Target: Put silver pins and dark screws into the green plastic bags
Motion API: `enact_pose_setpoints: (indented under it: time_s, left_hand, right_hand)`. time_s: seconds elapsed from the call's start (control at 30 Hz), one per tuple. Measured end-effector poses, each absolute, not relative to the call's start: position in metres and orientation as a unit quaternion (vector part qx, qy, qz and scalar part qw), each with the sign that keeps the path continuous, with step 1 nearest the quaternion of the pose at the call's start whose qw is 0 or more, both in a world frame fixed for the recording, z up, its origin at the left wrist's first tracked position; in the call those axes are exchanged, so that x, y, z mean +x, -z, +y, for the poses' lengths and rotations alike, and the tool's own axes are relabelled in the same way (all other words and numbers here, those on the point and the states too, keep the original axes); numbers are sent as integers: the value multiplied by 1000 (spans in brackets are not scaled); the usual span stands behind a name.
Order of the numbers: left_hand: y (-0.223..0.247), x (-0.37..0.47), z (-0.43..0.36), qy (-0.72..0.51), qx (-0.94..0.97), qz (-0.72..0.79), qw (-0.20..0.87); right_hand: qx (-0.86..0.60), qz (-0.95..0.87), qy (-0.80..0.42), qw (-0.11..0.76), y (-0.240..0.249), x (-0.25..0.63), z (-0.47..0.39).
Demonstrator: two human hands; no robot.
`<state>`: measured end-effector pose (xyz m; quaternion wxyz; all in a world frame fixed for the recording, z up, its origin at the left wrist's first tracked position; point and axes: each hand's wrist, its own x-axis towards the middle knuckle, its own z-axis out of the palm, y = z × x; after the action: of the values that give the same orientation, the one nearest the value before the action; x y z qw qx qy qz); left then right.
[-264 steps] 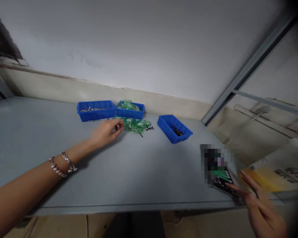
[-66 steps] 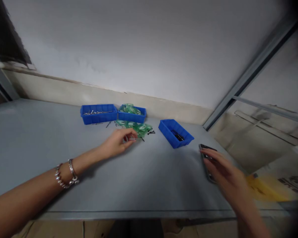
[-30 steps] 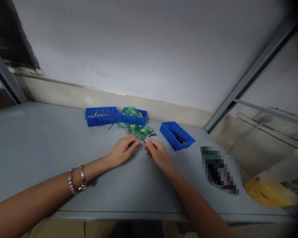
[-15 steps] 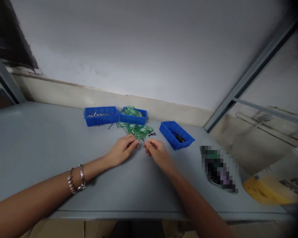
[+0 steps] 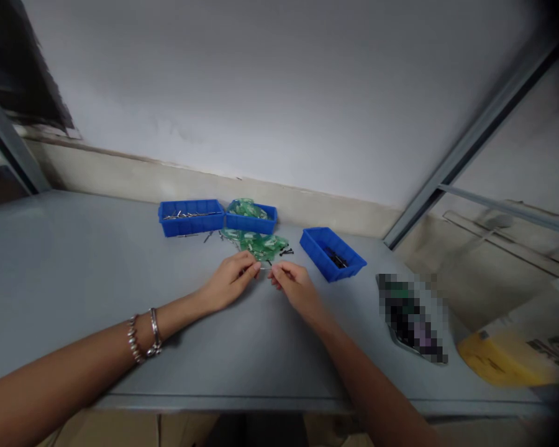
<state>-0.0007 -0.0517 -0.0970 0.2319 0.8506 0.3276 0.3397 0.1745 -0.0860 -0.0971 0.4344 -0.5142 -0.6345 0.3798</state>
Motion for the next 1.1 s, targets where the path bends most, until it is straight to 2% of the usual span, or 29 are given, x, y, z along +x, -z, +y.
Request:
enact_pose_setpoints:
  time_s: [0.23, 1.1]
  left_hand:
    - [97, 0, -53, -366, 841, 322, 235]
    - [94, -3, -53, -340, 848, 325, 246]
  right_hand:
    - [-534, -624, -375, 430, 95, 175, -88]
    - [-530, -623, -361, 447, 94, 173, -89]
